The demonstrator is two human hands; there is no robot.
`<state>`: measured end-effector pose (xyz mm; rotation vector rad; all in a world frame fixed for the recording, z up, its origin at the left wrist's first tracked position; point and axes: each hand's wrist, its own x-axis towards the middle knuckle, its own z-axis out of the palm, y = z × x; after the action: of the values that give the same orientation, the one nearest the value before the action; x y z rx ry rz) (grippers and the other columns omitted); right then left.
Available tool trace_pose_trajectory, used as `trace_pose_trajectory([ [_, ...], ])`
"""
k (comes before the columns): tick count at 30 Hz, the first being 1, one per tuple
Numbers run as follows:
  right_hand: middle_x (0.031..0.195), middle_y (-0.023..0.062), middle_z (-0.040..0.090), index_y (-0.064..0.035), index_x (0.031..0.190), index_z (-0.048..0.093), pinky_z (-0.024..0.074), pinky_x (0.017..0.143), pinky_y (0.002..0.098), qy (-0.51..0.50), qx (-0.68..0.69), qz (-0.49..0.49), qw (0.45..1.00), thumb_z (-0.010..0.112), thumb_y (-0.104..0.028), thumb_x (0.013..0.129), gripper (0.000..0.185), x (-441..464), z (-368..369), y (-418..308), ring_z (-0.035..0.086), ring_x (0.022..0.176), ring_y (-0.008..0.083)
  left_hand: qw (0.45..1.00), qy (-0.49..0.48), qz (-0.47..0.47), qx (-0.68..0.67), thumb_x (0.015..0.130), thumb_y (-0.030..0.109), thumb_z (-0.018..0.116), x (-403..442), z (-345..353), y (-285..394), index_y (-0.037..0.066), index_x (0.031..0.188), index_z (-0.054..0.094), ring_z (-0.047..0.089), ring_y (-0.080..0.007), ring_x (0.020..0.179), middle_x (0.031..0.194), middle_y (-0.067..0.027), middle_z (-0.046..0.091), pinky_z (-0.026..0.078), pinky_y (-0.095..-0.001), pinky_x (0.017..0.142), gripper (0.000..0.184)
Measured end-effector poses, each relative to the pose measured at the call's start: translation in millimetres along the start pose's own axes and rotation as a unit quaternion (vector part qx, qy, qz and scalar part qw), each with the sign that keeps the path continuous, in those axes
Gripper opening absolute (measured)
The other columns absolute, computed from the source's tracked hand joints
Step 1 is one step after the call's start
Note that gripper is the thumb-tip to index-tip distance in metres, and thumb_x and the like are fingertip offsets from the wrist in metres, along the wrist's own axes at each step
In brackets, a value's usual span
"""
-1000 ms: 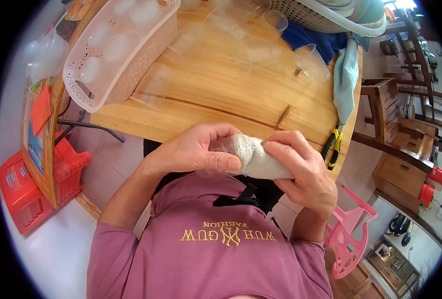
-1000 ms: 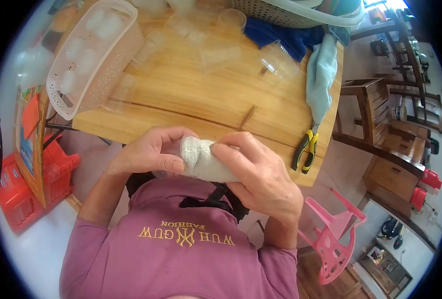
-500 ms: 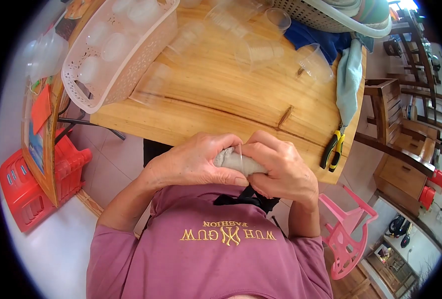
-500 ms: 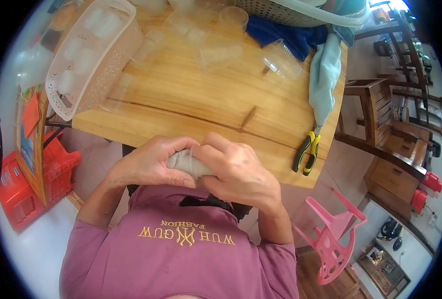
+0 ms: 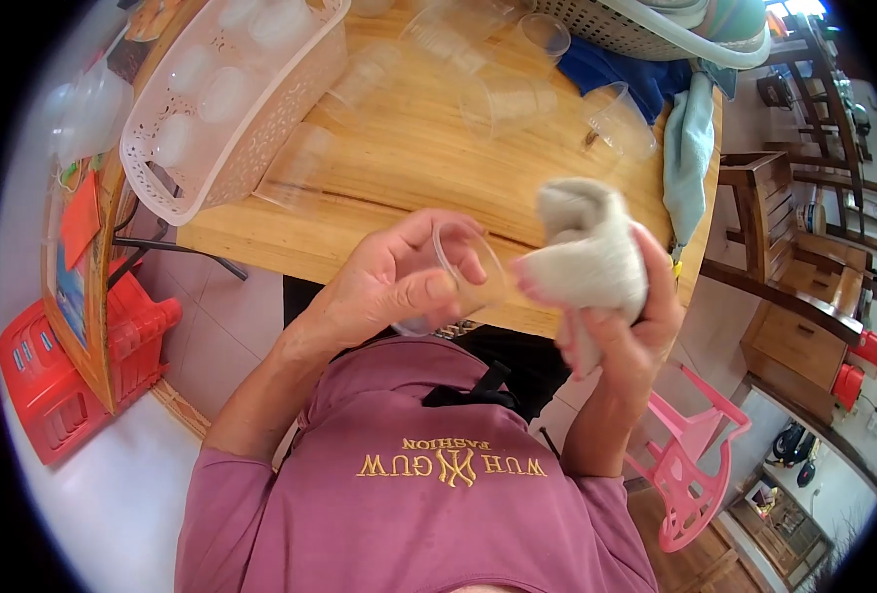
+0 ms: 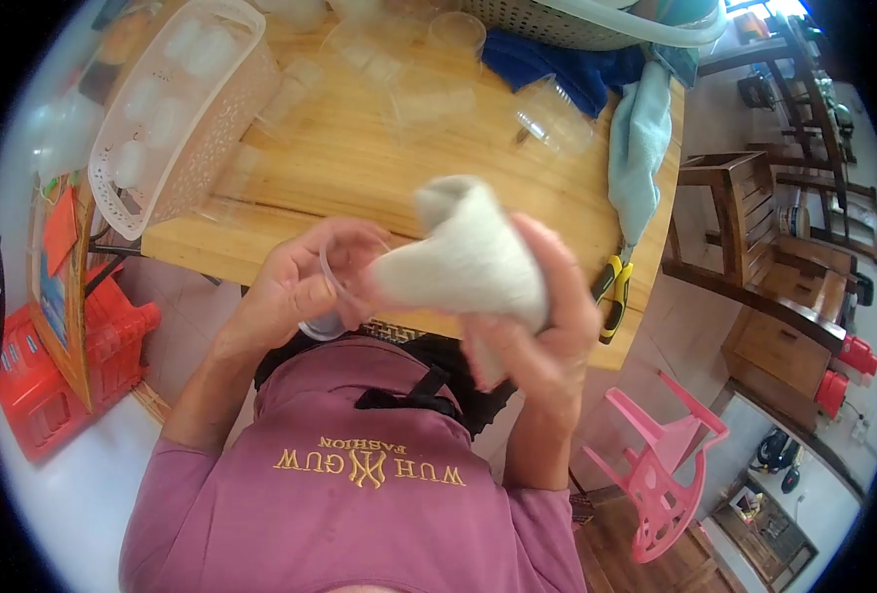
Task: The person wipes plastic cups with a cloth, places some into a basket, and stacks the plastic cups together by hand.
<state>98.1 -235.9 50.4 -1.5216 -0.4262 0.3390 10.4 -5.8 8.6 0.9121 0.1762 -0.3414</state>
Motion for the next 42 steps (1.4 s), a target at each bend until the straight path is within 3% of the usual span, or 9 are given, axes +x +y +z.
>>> trace_pose_trajectory([
  [2,0.113,0.0180,0.060,0.0049,0.131,0.056,0.0483,0.084,0.0346,-0.103,-0.099,-0.145,0.979,0.073,-0.002,0.071,0.063,3.6,-1.5,12.1,0.060,0.101,0.0268,0.999,0.017,0.035,-0.028,0.090,0.038,0.074,5.1,6.4,-4.4,0.001,0.131,0.051,0.061,-0.0110,0.100,0.113,-0.0059,0.062,0.051,-0.0254,0.088,0.060],
  [4,0.106,0.0156,0.060,0.0014,0.129,0.060,0.0486,0.081,0.0337,-0.149,-0.132,-0.167,0.966,0.073,0.002,0.065,0.065,2.5,6.2,8.5,0.060,0.097,0.0270,0.992,0.070,0.092,-0.055,0.093,0.038,0.069,9.5,13.1,-8.2,0.000,0.132,0.050,0.062,-0.0109,0.094,0.115,-0.0069,0.062,0.053,-0.0265,0.080,0.058],
  [11,0.113,0.0159,0.056,0.0006,0.114,0.071,0.0507,0.075,0.0310,-0.134,-0.089,-0.089,0.983,0.067,0.014,0.063,0.053,-4.3,-9.3,1.0,0.063,0.089,0.0232,0.963,0.010,0.027,-0.267,0.103,0.049,0.046,5.1,-4.1,-12.6,-0.001,0.127,0.052,0.069,-0.0209,0.071,0.103,-0.0170,0.068,0.057,-0.0281,0.060,0.056],
  [14,0.119,0.0180,0.055,0.0005,0.115,0.070,0.0522,0.078,0.0313,-0.139,-0.101,-0.110,0.979,0.065,0.014,0.064,0.053,-3.6,-1.1,3.9,0.064,0.092,0.0235,0.949,-0.082,0.016,-0.305,0.102,0.059,0.034,10.2,-14.2,-24.2,-0.003,0.132,0.048,0.067,-0.0225,0.090,0.111,-0.0159,0.064,0.056,-0.0332,0.074,0.070],
  [18,0.125,0.0194,0.054,-0.0019,0.117,0.069,0.0546,0.082,0.0348,-0.154,-0.157,-0.142,0.965,0.065,0.012,0.064,0.055,-1.0,16.6,10.0,0.066,0.098,0.0285,0.968,0.120,-0.038,-0.215,0.104,0.054,0.034,17.5,14.6,-24.9,-0.002,0.133,0.047,0.065,-0.0252,0.099,0.113,-0.0172,0.063,0.053,-0.0372,0.089,0.064],
  [20,0.125,0.0197,0.054,-0.0023,0.117,0.069,0.0551,0.082,0.0360,-0.152,-0.177,-0.142,0.962,0.066,0.011,0.063,0.056,-1.2,16.4,14.9,0.066,0.100,0.0304,0.979,0.174,0.044,-0.099,0.106,0.045,0.039,17.5,9.9,-29.1,0.001,0.131,0.052,0.063,-0.0181,0.107,0.112,-0.0105,0.065,0.051,-0.0346,0.093,0.052],
  [27,0.123,0.0210,0.056,-0.0061,0.116,0.069,0.0564,0.081,0.0388,-0.152,-0.206,-0.162,0.953,0.067,0.009,0.059,0.059,-2.1,26.8,21.6,0.065,0.103,0.0346,0.986,0.143,0.035,-0.084,0.105,0.043,0.045,12.8,2.4,-22.0,0.002,0.129,0.054,0.063,-0.0173,0.102,0.111,-0.0098,0.065,0.051,-0.0337,0.090,0.048],
  [33,0.121,0.0215,0.057,-0.0064,0.116,0.070,0.0556,0.081,0.0376,-0.128,-0.217,-0.180,0.951,0.067,0.008,0.058,0.059,-1.9,18.7,24.5,0.065,0.102,0.0345,0.964,0.051,0.009,-0.260,0.105,0.035,0.040,18.1,1.9,-26.0,0.001,0.122,0.057,0.063,-0.0239,0.108,0.115,-0.0157,0.065,0.049,-0.0386,0.097,0.042],
  [42,0.117,0.0203,0.059,-0.0052,0.112,0.071,0.0542,0.080,0.0361,-0.113,-0.214,-0.161,0.957,0.064,0.010,0.059,0.056,-2.7,12.5,24.5,0.065,0.099,0.0333,0.969,0.079,-0.011,-0.235,0.102,0.036,0.048,16.8,8.0,-26.3,0.003,0.120,0.060,0.064,-0.0147,0.100,0.110,-0.0080,0.067,0.052,-0.0308,0.087,0.040],
])
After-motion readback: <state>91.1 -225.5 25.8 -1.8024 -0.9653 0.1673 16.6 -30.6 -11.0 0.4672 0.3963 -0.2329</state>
